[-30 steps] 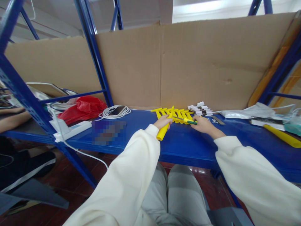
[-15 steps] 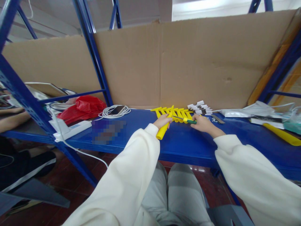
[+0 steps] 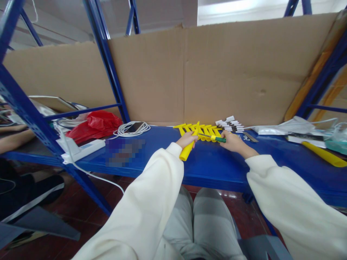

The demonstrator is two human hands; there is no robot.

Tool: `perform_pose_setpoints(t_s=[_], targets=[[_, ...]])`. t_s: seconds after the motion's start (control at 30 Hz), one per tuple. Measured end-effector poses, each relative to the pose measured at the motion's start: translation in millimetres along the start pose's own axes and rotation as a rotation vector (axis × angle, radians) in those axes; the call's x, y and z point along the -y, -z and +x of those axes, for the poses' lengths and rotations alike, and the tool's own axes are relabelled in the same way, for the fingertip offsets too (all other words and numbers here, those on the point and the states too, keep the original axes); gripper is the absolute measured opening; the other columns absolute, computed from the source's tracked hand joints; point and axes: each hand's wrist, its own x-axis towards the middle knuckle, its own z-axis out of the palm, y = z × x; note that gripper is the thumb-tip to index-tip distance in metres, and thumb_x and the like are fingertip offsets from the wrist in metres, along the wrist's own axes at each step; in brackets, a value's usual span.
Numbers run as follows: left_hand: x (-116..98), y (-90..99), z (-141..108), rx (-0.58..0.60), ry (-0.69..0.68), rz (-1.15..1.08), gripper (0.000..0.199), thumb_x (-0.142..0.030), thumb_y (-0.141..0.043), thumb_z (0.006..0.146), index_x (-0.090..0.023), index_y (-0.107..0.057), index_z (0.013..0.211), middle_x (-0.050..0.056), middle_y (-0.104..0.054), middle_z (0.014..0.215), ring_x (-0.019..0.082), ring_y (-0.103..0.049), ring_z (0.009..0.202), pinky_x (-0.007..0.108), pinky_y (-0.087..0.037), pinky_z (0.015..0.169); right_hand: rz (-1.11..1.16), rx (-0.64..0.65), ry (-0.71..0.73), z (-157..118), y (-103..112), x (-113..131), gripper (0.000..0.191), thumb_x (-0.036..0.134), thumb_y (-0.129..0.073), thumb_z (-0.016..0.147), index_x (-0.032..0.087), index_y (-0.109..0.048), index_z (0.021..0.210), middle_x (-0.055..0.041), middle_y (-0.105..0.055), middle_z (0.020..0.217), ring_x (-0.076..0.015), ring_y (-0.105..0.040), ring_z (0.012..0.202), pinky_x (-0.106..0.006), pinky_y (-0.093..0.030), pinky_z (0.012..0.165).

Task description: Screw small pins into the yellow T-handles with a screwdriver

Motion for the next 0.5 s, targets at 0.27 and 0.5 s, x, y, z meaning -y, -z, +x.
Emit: perform_pose_setpoints(t_s=[0.27, 0.5], targets=[[5.2, 1.2, 7.5, 0.001, -0.012, -0.012, 0.013, -0.007, -0.050, 0.073, -0.020, -0.049, 0.075, -0.006, -0.044, 0.040, 0.012, -0.043, 0.036, 0.021, -0.037, 0.041, 0.006, 0.032, 0.012, 0.6, -0.7, 0.6, 0.018, 0.023, -0.058, 0.080, 0.018, -0.066, 0.096, -0.0112, -0.075, 0.093, -0.0237, -0.069, 0.082, -0.027, -0.045, 0.067], [4.4, 1.5, 5.9, 0.020, -0.008, -0.008, 0.012, -0.008, -0.049, 0.075, -0.020, -0.049, 0.075, -0.006, -0.045, 0.040, 0.012, -0.043, 0.036, 0.020, -0.036, 0.041, -0.040, 0.039, 0.000, 0.6, -0.3, 0.5, 0.027, 0.019, -0.064, 0.075, 0.016, -0.063, 0.102, -0.0116, -0.075, 0.093, -0.0230, -0.067, 0.078, -0.026, -0.041, 0.064]])
